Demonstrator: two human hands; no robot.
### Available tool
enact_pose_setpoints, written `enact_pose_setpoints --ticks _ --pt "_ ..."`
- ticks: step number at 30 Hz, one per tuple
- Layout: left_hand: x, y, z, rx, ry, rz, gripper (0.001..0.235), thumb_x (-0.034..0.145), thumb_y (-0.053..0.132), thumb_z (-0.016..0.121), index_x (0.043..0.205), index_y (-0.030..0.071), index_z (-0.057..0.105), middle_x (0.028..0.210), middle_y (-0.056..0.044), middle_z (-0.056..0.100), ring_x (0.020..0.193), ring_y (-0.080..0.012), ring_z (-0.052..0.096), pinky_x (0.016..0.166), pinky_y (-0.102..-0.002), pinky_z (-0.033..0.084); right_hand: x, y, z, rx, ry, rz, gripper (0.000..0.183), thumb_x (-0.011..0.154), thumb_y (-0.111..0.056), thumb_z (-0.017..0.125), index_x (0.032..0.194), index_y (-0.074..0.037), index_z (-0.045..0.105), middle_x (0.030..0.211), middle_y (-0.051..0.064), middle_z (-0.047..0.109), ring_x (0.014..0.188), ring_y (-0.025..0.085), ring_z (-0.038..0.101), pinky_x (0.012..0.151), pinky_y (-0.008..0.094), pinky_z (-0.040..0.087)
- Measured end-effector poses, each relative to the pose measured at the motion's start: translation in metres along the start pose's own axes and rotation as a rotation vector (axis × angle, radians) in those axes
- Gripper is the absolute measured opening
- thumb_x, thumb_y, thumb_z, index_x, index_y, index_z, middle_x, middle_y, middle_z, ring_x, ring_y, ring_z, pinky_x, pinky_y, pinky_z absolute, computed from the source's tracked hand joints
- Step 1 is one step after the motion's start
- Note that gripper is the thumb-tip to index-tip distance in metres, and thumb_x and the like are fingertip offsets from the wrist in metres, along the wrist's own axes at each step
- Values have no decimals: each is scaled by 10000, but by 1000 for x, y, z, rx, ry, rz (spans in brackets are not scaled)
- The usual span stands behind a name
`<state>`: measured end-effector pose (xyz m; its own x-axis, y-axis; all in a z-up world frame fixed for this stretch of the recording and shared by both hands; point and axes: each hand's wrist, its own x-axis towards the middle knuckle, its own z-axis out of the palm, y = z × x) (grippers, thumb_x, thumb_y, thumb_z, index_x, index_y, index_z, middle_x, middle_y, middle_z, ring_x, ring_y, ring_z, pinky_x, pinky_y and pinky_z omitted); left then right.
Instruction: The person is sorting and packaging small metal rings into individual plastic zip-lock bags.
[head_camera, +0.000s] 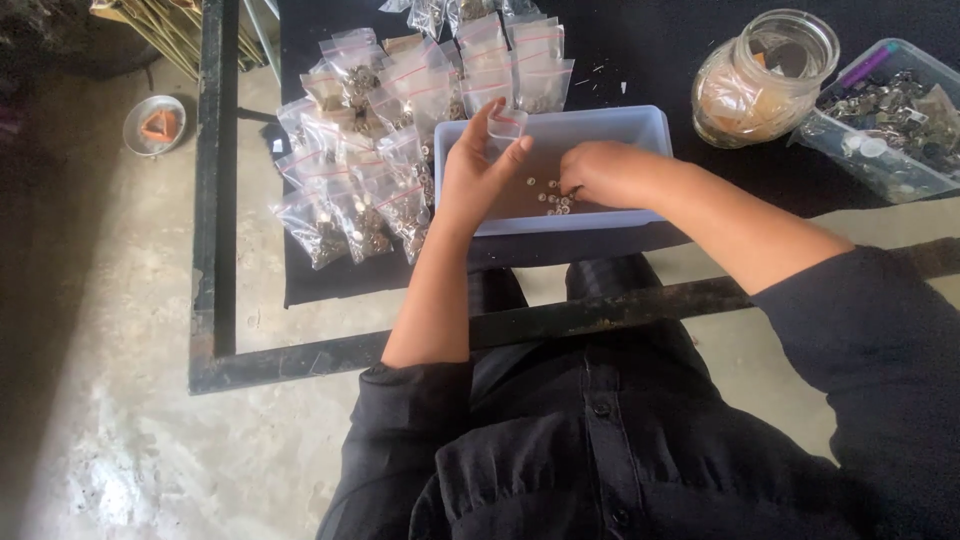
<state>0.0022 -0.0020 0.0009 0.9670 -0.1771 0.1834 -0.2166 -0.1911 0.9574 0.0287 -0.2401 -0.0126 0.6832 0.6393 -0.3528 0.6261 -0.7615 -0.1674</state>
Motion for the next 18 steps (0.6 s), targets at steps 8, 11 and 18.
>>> enact_pose_setpoints --ticks 8,11,18 --pt "5 -22 12 10 -63 40 792 848 421 838 1500 122 502 1293 -100 679 1150 -237 565 1026 -378 454 -12 -21 -10 -41 50 147 195 917 -72 619 1045 -128 756 1016 52 699 918 271 691 743 378 532" --pt "5 -26 14 88 -47 168 801 823 385 923 1466 82 553 1290 -250 687 1294 -438 586 1105 -508 452 -9 -5 -12 95 217 134 146 925 -107 706 1055 -104 772 1009 70 737 957 286 732 824 379 583" --pt "12 -18 9 220 -216 129 787 838 512 783 1471 141 498 1358 -126 688 1244 -271 651 1001 -365 486 -30 -22 -78 582 523 87 97 874 -99 773 971 -111 775 927 10 708 865 123 652 775 281 489"
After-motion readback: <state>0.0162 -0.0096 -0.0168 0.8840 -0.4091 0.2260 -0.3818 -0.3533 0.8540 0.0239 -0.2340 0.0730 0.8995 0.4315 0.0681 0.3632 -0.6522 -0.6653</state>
